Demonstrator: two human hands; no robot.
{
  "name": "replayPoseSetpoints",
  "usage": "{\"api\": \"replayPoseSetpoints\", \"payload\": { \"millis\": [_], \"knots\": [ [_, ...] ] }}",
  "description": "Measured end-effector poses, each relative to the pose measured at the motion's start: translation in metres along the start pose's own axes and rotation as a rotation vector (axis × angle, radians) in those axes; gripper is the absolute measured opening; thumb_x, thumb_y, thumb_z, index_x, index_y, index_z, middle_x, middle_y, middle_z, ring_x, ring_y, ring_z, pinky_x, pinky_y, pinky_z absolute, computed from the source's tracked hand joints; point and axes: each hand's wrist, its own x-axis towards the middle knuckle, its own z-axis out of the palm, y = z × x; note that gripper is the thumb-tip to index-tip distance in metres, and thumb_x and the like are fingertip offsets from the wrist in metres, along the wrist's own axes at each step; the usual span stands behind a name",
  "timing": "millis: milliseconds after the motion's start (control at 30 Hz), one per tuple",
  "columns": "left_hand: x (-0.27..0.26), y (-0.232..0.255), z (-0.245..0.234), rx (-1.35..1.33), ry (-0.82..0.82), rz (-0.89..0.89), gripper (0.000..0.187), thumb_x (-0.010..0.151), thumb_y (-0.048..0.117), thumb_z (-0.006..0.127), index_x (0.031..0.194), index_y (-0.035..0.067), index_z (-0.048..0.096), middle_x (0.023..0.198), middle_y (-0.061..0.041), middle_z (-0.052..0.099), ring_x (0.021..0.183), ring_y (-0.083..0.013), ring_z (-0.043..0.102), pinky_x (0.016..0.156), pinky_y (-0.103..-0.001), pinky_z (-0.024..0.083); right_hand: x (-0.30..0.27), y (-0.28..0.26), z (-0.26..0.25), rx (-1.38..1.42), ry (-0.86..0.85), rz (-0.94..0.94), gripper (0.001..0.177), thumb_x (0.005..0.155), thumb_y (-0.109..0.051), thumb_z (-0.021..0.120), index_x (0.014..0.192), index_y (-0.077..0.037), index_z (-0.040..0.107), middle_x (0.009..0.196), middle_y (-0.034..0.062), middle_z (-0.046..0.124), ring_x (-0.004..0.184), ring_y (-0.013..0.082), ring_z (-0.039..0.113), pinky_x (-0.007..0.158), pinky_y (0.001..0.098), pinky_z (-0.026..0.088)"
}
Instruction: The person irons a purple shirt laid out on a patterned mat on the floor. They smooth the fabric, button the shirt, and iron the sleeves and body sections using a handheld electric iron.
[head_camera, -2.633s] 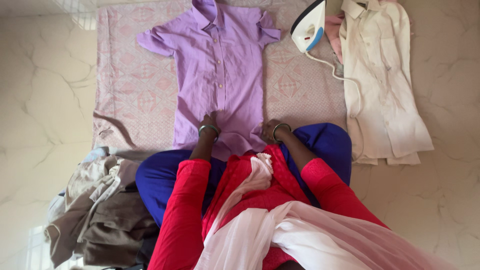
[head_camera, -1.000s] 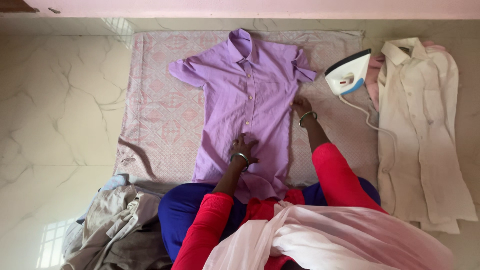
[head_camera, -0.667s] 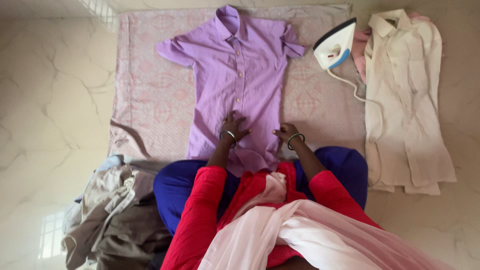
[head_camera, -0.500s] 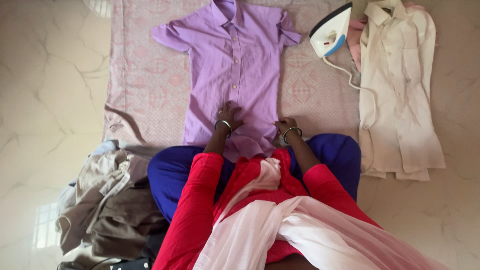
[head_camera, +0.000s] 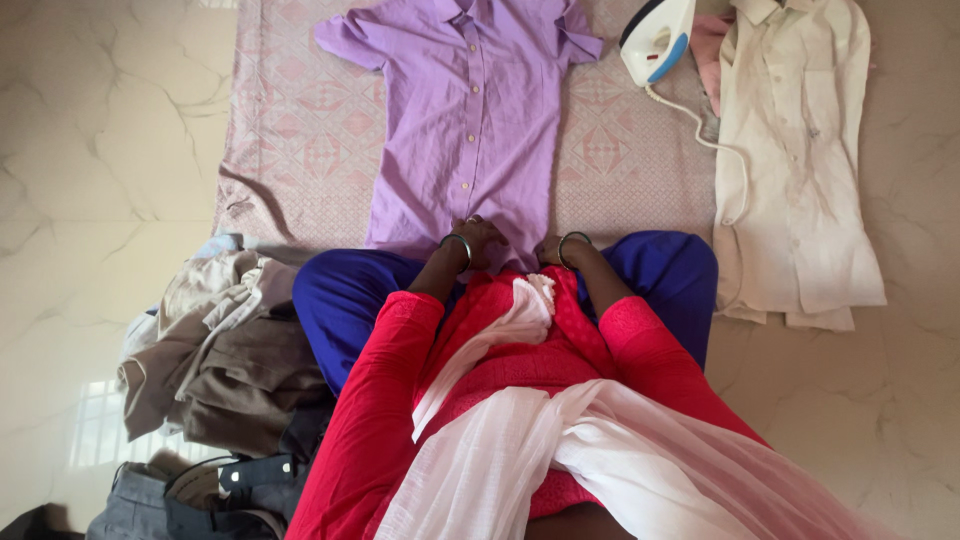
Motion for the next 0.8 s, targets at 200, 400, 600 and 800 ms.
{"api": "replayPoseSetpoints", "payload": {
  "millis": [200,400,600,800],
  "knots": [
    [-0.048,0.055,-0.039,0.086,-0.099,-0.107,0.072,0.079,0.059,0.076,0.141,0.031,0.056,0.153,-0.003,0.044,0.144,-0.0339,0.036,0.112,-0.071,0.029,-0.007,0.006,0.001,0.243,0.075,0.230,0.049,0.097,-0.045,0.061,0.105,0.000,0.076,0.094,0.0130,0.073,0.080,0.0215,0.060,0.073,0.0376,0.048],
    [0.003,0.014,0.030,0.071,0.050,-0.105,0.050,0.079,0.041,0.073,0.128,0.028,0.067,0.143,-0.003,0.057,0.137,-0.0297,0.048,0.109,-0.069,0.034,-0.008,0.001,0.009,0.696,0.229,-0.051,0.037,0.082,-0.029,0.077,0.106,-0.001,0.076,0.088,0.0079,0.072,0.074,0.0176,0.062,0.066,0.0352,0.049],
    [0.015,-0.027,0.050,0.115,0.023,-0.130,0.026,0.089,0.027,0.065,0.112,0.024,0.077,0.122,-0.005,0.073,0.122,-0.0288,0.065,0.104,-0.051,0.050,-0.009,0.000,0.012,-0.139,0.337,0.284,0.037,0.080,-0.021,0.080,0.108,0.003,0.072,0.103,0.0242,0.073,0.092,0.0359,0.073,0.076,0.0465,0.057],
    [-0.002,-0.009,0.030,-0.024,0.006,-0.198,0.024,0.087,0.024,0.065,0.105,0.022,0.081,0.122,-0.009,0.074,0.118,-0.0298,0.068,0.100,-0.044,0.054,-0.005,-0.008,0.012,-0.323,0.079,0.344,0.036,0.083,-0.025,0.070,0.108,0.000,0.076,0.108,0.0235,0.075,0.095,0.0348,0.076,0.081,0.0458,0.059]
  ]
}}
